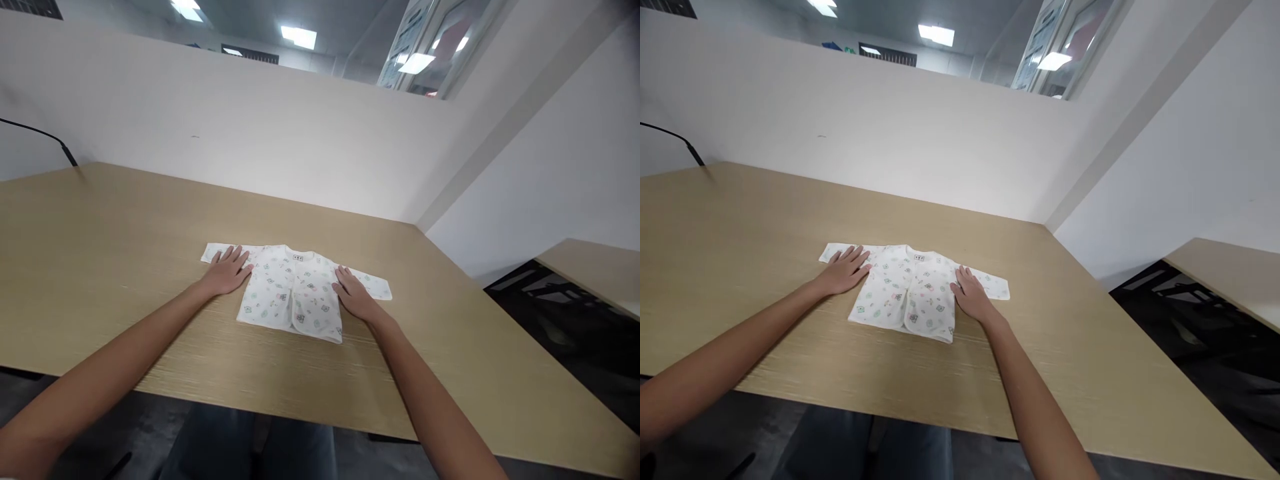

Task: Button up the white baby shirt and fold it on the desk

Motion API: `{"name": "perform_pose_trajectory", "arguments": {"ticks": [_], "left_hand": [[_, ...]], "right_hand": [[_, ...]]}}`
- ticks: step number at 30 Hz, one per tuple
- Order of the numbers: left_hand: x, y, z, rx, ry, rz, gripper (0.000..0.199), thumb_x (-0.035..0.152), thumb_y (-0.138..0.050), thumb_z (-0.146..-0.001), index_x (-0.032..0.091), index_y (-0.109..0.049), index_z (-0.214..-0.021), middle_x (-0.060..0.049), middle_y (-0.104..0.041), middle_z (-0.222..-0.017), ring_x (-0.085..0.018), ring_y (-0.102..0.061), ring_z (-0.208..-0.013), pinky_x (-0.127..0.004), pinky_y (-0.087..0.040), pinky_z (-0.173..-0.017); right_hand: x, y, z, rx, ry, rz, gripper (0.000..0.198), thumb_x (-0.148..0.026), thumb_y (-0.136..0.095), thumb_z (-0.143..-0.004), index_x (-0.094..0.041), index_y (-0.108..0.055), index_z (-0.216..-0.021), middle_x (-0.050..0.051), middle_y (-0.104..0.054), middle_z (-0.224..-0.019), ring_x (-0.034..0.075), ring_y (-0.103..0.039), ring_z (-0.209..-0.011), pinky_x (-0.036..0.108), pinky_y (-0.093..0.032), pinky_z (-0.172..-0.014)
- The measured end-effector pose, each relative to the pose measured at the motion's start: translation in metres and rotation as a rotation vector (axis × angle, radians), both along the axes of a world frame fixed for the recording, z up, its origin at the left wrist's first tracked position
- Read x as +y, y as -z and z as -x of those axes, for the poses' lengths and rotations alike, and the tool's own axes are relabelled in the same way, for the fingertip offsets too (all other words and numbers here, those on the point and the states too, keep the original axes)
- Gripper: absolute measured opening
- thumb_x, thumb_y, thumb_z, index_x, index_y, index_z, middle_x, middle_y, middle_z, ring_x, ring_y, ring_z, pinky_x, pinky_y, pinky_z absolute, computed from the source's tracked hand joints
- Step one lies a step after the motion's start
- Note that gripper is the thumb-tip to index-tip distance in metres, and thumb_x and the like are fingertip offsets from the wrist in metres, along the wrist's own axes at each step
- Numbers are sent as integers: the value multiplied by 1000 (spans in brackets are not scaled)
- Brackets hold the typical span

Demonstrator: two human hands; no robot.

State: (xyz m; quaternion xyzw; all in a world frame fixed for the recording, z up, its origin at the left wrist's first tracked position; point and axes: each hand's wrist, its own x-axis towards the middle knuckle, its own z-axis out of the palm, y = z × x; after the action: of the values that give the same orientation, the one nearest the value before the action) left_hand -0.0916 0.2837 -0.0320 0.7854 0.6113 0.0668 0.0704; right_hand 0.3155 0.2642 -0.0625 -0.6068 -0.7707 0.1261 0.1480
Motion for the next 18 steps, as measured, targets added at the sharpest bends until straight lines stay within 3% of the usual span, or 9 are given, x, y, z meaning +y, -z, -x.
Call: {"name": "perform_pose_trajectory", "arguments": {"ticks": [13,18], "left_hand": [[3,4,1,-33,16,-10,72,61,-20,-104,20,-35,-161,-9,-22,-173,-33,-13,-160,-58,-10,-129],[-4,-1,-3,-74,16,21,72,59,-25,-104,15,-36,-160,-16,-21,-172,-38,-12,-160,-57,-11,-129]], "right_hand": [[3,3,-6,-11,-18,-29,73,-54,-30,-104,-6,-39,-159,16,-29,-168,32,-20,-159,53,-21,-129],[-1,4,-8,26,-24,-26,91,-69,-28,-99,0,-42,-156,23,-29,-166,35,-21,-158,56,-17,-129]]}}
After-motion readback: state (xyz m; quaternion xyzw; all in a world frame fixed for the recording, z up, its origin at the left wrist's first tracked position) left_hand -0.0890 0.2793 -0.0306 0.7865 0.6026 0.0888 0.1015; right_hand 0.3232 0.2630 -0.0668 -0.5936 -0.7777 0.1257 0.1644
